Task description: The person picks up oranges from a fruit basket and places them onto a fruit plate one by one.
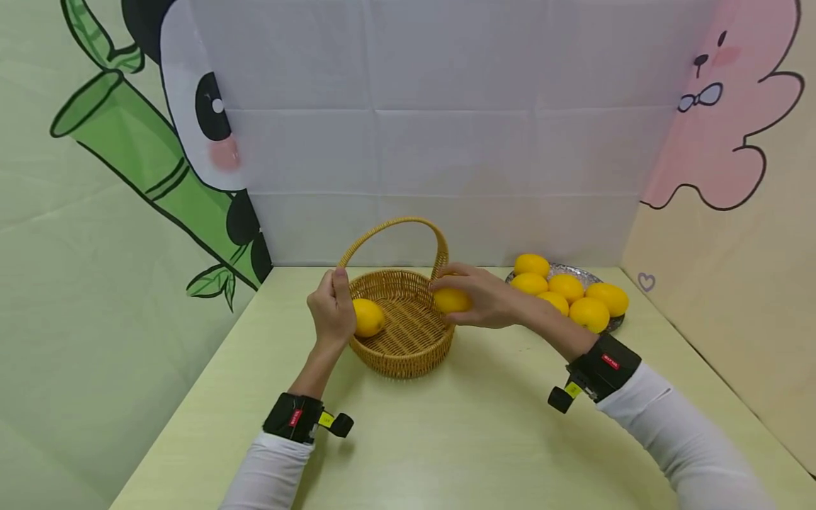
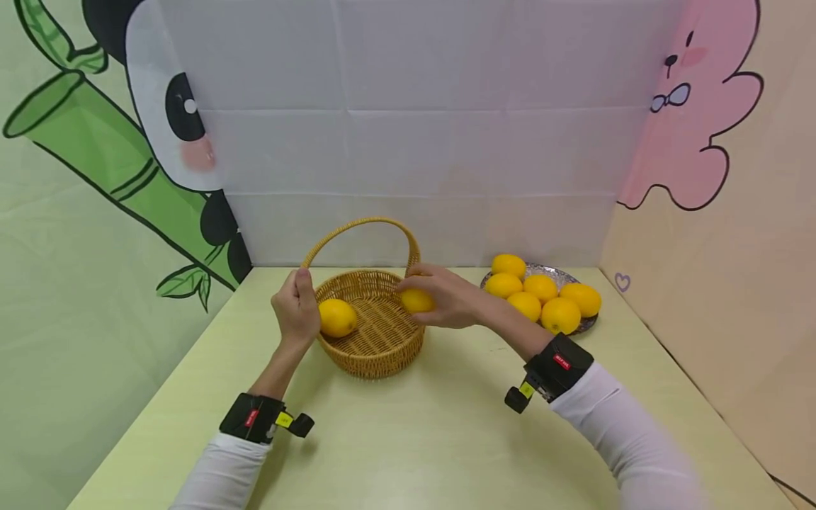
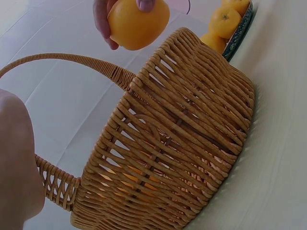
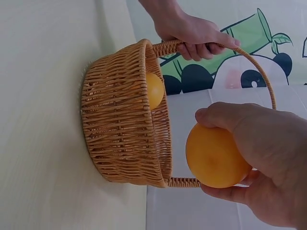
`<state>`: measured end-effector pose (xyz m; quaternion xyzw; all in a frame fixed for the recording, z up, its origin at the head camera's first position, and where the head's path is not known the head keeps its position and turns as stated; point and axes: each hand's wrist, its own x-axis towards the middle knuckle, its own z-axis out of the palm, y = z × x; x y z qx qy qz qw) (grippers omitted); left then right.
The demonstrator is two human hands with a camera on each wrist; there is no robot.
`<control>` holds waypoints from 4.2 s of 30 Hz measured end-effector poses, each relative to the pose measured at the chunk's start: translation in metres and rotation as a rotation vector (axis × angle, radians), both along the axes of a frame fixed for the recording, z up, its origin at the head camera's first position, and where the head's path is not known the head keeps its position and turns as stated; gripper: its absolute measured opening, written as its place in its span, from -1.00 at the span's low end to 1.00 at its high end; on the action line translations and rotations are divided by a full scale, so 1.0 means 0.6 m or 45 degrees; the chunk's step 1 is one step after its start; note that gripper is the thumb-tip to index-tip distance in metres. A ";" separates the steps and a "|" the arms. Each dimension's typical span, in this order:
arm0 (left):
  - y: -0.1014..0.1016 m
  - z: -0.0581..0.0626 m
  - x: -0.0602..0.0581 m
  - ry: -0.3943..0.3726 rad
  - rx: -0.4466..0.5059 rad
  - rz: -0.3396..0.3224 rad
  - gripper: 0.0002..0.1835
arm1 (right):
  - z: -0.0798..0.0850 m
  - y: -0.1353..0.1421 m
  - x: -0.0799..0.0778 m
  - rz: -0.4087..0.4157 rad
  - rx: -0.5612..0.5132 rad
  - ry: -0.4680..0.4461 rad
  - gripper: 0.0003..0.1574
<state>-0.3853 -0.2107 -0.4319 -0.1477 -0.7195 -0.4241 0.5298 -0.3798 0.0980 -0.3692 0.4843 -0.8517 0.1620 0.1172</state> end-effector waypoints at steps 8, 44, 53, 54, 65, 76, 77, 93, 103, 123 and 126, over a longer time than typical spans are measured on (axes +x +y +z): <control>-0.003 0.000 0.006 -0.002 0.001 -0.004 -0.37 | 0.002 0.038 0.019 -0.051 -0.044 0.014 -0.35; -0.019 0.008 0.022 0.013 -0.001 -0.056 -0.35 | 0.029 0.175 -0.007 -0.519 -0.192 -0.032 -0.34; -0.020 0.006 0.022 -0.002 0.009 -0.049 -0.38 | 0.030 0.205 -0.046 -0.651 -0.174 -0.030 -0.29; -0.020 0.005 0.021 -0.003 0.011 -0.046 -0.38 | 0.029 0.210 -0.050 -0.669 -0.168 -0.032 -0.29; -0.020 0.009 0.018 -0.001 0.015 -0.054 -0.38 | 0.025 0.251 -0.081 -0.855 -0.168 -0.170 -0.23; -0.019 0.006 0.018 -0.035 0.016 -0.057 -0.38 | 0.001 0.297 -0.103 -0.996 -0.208 -0.316 -0.18; -0.021 0.006 0.020 -0.035 0.021 -0.054 -0.39 | -0.003 0.299 -0.106 -1.005 -0.211 -0.323 -0.17; -0.018 0.004 0.023 0.020 0.015 -0.048 -0.36 | -0.061 0.355 -0.136 -1.192 -0.300 -0.375 -0.16; -0.019 0.005 0.022 -0.020 0.017 -0.042 -0.33 | -0.060 0.353 -0.144 -1.221 -0.302 -0.424 -0.16; -0.022 -0.003 0.019 0.015 0.012 -0.037 -0.30 | -0.093 0.365 -0.166 -1.241 -0.212 -0.492 -0.22; -0.020 -0.002 0.020 0.014 0.013 -0.035 -0.30 | -0.096 0.372 -0.169 -1.244 -0.150 -0.499 -0.27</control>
